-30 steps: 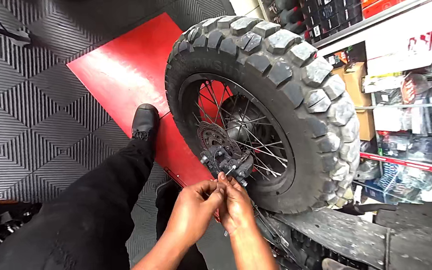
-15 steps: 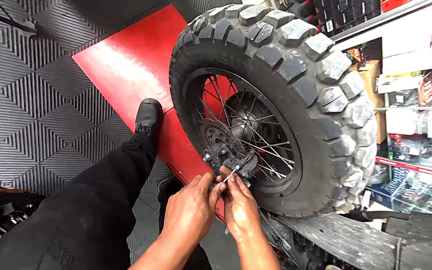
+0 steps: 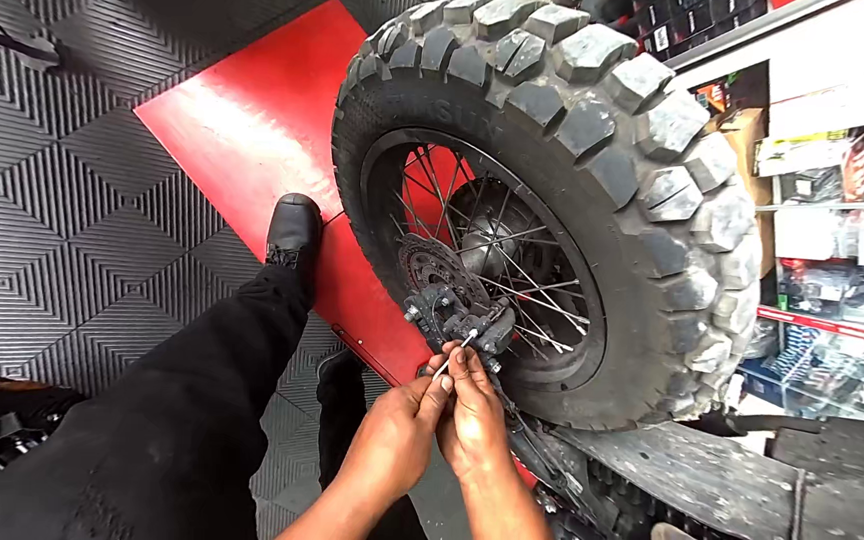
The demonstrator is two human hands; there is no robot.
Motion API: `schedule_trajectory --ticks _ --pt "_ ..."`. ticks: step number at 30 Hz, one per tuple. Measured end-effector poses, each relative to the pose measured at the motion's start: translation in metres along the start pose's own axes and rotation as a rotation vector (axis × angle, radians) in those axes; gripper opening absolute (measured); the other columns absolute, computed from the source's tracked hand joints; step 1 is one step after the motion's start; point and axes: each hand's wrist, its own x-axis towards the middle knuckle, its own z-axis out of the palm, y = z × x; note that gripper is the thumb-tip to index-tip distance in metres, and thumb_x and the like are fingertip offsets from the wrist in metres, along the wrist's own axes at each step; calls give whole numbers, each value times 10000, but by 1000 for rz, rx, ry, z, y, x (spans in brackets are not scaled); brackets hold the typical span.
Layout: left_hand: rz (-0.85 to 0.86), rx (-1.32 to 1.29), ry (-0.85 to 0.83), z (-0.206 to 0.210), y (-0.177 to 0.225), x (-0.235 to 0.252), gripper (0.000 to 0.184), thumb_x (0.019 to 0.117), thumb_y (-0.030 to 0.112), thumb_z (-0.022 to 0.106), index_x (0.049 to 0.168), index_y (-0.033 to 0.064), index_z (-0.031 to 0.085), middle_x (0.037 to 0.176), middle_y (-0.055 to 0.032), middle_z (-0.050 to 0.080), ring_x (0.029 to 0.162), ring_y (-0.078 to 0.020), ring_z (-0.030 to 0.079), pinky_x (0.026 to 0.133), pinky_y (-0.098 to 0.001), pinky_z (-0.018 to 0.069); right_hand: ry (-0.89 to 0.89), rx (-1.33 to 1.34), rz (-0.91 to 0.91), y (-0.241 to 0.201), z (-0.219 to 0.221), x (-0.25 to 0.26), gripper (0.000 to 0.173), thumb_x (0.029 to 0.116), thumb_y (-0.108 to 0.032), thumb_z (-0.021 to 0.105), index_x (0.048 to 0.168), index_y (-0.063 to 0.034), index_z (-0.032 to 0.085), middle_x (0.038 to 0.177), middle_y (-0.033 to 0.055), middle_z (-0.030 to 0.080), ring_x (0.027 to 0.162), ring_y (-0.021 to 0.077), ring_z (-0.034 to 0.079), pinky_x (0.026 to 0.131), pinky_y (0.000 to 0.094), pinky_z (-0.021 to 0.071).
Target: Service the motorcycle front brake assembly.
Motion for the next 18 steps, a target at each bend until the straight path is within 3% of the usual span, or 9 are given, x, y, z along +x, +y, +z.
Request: schedule_trajectory --ticks 4,7,11,18 --pt "159 459 233 4 -12 -9 465 1046 502 415 849 176 684 793 -4 646 711 -190 657 607 -447 532 -148 18 23 8 -9 -5 227 1064 -217 513 1158 -84 672 958 80 671 896 152 646 849 338 547" --pt "141 464 193 -2 -10 -7 506 1024 617 425 884 214 698 835 22 625 719 -165 639 615 -429 532 -60 -42 14 5 -7 -5 245 1071 -190 498 1187 -61 671 985 108 678 905 178 651 856 351 545" --pt "154 391 232 -7 -4 -5 364 984 590 545 1020 285 740 959 85 655 767 -99 650 659 -387 568 -43 -169 -20 -7 -6 -4 259 1066 -178 515 1227 -46 671 1021 142 690 913 198 664 874 355 546" --pt "261 445 301 -6 -7 -3 351 988 578 535 981 302 750 916 96 657 720 -89 641 608 -374 551 2 -153 11 -14 -1 -5 261 1078 -171 490 1205 -25 664 1025 147 695 910 207 672 873 365 552"
